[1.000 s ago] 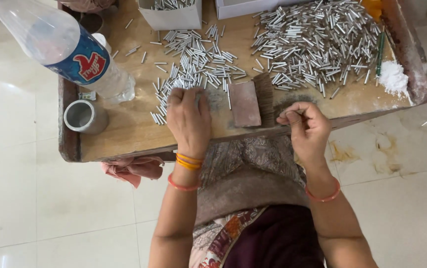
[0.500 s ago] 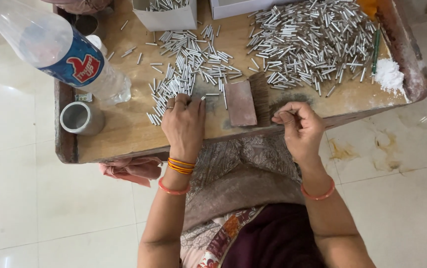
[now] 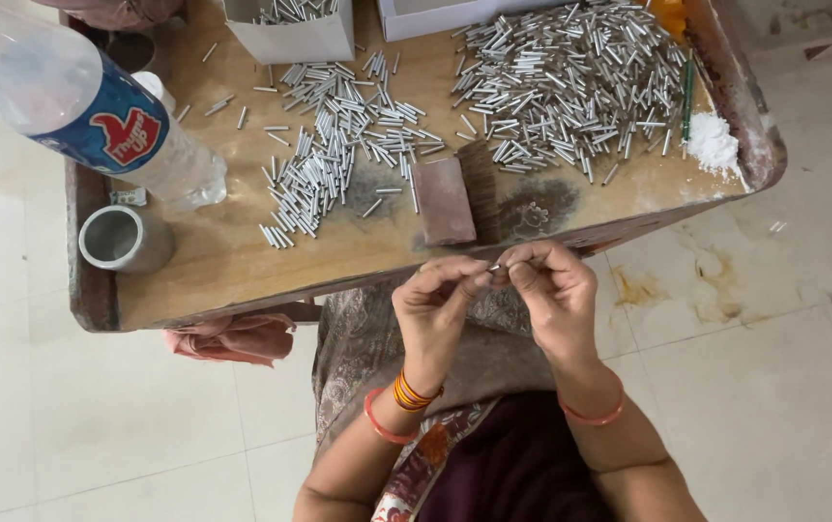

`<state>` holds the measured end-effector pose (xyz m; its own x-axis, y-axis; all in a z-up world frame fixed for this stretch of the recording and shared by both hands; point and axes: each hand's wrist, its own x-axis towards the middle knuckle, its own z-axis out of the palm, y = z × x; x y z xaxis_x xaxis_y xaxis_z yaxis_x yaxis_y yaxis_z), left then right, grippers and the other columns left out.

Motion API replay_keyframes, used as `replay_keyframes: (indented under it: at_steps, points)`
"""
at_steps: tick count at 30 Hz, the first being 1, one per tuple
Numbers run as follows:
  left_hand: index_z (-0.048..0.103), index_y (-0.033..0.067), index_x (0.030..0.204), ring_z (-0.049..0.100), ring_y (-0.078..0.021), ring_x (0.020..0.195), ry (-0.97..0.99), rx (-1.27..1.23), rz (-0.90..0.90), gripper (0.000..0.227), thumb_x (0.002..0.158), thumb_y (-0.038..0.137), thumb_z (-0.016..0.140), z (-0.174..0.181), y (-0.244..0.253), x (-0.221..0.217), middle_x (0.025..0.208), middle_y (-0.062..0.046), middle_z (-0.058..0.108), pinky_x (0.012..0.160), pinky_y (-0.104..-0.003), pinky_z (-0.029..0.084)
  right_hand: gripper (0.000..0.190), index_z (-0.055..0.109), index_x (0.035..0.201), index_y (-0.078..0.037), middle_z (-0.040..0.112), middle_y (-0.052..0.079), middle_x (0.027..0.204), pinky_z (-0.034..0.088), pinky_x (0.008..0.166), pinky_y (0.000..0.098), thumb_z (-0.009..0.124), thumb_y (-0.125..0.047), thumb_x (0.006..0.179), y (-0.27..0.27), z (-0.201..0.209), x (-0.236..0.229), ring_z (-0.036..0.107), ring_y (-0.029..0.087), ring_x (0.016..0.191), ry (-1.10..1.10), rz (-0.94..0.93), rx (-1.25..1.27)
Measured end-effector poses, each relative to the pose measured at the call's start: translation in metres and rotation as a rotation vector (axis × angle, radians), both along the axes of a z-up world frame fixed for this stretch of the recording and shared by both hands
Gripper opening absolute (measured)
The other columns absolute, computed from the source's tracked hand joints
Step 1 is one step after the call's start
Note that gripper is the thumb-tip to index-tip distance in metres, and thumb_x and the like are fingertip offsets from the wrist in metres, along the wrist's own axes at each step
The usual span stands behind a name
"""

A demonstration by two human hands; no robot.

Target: The recorder is polishing or cleaning small metal tubes by rubbing them against a wooden sanding block on a low table.

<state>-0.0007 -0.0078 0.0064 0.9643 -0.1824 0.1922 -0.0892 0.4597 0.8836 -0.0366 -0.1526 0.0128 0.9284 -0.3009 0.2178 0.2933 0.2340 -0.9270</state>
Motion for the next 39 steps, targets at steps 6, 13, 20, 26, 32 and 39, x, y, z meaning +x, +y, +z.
replay_keyframes:
  at_steps: [6, 13, 20, 26, 32, 39]
  points:
    - [0.049, 0.0019, 0.141, 0.071, -0.0138, 0.098, 0.054, -0.142, -0.02, 0.056, 0.093, -0.013, 0.072, -0.002, -0.005, -0.003, 0.106, -0.009, 0.072, 0.09, -0.027, 0.061, 0.01, 0.064, 0.108, 0.003, 0.069, 0.01, 0.105, 0.063, 0.084, 0.0279, 0.067, -0.005, 0.104, 0.007, -0.002, -0.004, 0.069, 0.013, 0.091, -0.046, -0.083, -0.068]
    - [0.032, 0.0062, 0.151, 0.071, -0.0135, 0.096, 0.005, -0.093, 0.044, 0.073, 0.093, -0.014, 0.073, 0.002, -0.007, -0.006, 0.106, -0.01, 0.072, 0.085, -0.026, 0.06, 0.007, 0.064, 0.107, 0.003, 0.071, 0.008, 0.1, 0.062, 0.082, 0.0255, 0.066, -0.003, 0.103, 0.01, 0.006, -0.002, 0.071, 0.011, 0.089, -0.044, -0.086, -0.134]
    - [0.03, 0.006, 0.147, 0.069, -0.0108, 0.086, -0.153, 0.118, 0.187, 0.068, 0.096, -0.011, 0.072, -0.005, -0.005, -0.003, 0.101, -0.009, 0.074, 0.076, -0.022, 0.057, 0.016, 0.073, 0.104, -0.002, 0.075, 0.009, 0.103, 0.058, 0.074, 0.0238, 0.077, 0.006, 0.091, -0.011, 0.03, 0.005, 0.07, 0.01, 0.087, -0.138, -0.11, -0.668]
    - [0.03, 0.0046, 0.146, 0.069, -0.0119, 0.087, -0.225, 0.194, 0.242, 0.065, 0.097, -0.01, 0.071, -0.009, -0.001, 0.004, 0.098, -0.01, 0.074, 0.08, -0.022, 0.057, 0.036, 0.072, 0.11, -0.004, 0.073, 0.006, 0.103, 0.064, 0.082, 0.0242, 0.08, 0.007, 0.077, -0.01, 0.059, 0.013, 0.072, 0.011, 0.091, 0.058, 0.091, -0.58]
    - [0.029, 0.0047, 0.147, 0.07, -0.0136, 0.093, -0.183, 0.15, 0.202, 0.07, 0.095, -0.012, 0.072, -0.004, 0.006, 0.002, 0.1, -0.01, 0.074, 0.086, -0.024, 0.057, 0.023, 0.075, 0.104, -0.001, 0.075, 0.008, 0.101, 0.064, 0.081, 0.0261, 0.078, 0.011, 0.084, -0.008, 0.045, 0.014, 0.075, 0.014, 0.09, -0.068, 0.125, -0.653]
    - [0.027, 0.0064, 0.148, 0.07, -0.0151, 0.098, -0.065, -0.037, 0.087, 0.076, 0.092, -0.014, 0.074, 0.003, 0.011, 0.002, 0.102, -0.01, 0.071, 0.09, -0.027, 0.059, 0.019, 0.074, 0.102, -0.001, 0.076, 0.008, 0.101, 0.064, 0.081, 0.0253, 0.077, 0.01, 0.086, -0.011, 0.048, 0.014, 0.075, 0.014, 0.091, -0.089, 0.158, -0.631]
